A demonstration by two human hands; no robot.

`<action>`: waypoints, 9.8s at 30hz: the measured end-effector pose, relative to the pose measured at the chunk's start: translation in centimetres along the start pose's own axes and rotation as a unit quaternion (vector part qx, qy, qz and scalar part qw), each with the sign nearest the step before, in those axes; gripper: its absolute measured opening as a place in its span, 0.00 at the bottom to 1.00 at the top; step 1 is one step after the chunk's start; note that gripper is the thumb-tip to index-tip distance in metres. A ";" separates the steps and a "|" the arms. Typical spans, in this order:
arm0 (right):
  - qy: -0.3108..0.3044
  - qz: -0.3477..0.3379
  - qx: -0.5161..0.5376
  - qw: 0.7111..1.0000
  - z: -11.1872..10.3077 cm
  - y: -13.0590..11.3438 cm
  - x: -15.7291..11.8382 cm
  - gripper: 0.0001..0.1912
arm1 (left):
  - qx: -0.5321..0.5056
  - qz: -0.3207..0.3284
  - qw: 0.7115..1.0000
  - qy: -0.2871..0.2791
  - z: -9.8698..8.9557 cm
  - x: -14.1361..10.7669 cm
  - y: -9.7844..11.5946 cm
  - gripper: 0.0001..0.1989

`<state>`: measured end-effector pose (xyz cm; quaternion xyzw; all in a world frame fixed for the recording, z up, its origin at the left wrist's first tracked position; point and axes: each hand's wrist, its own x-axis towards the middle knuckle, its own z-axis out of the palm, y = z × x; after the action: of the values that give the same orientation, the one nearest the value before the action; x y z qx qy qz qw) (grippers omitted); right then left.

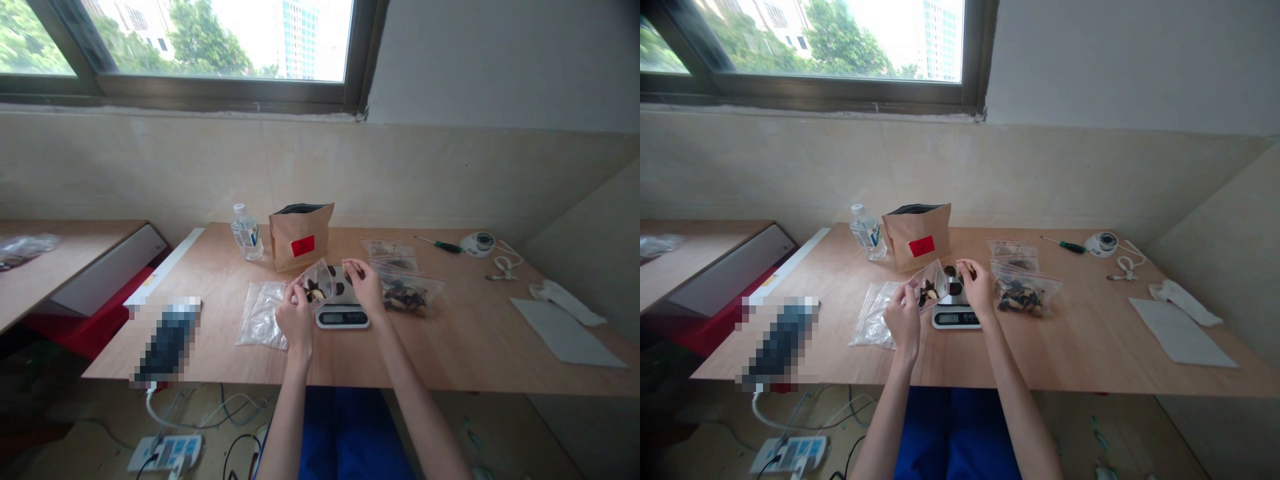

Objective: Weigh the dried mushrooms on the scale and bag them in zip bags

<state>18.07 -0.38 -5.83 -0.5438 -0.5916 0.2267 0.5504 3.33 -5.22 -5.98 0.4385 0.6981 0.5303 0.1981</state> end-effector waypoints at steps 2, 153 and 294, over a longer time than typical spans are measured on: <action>-0.006 0.009 0.051 0.999 0.7 -2.4 -0.1 0.17 | 0.000 0.001 1.000 -0.004 0.1 -0.2 0.1 0.16; 0.157 0.105 0.072 0.979 -2.1 6.0 -9.2 0.17 | -0.224 -0.003 0.958 -0.177 0.3 -0.7 -6.5 0.12; -0.039 0.039 0.111 0.992 -1.7 4.0 -8.6 0.09 | -0.241 -0.004 0.927 -0.287 0.7 -1.6 -6.0 0.13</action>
<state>19.49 -7.47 -12.24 -0.4927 -0.5616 0.3337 0.5749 2.29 -6.46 -11.98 0.5081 0.4640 0.5337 0.4917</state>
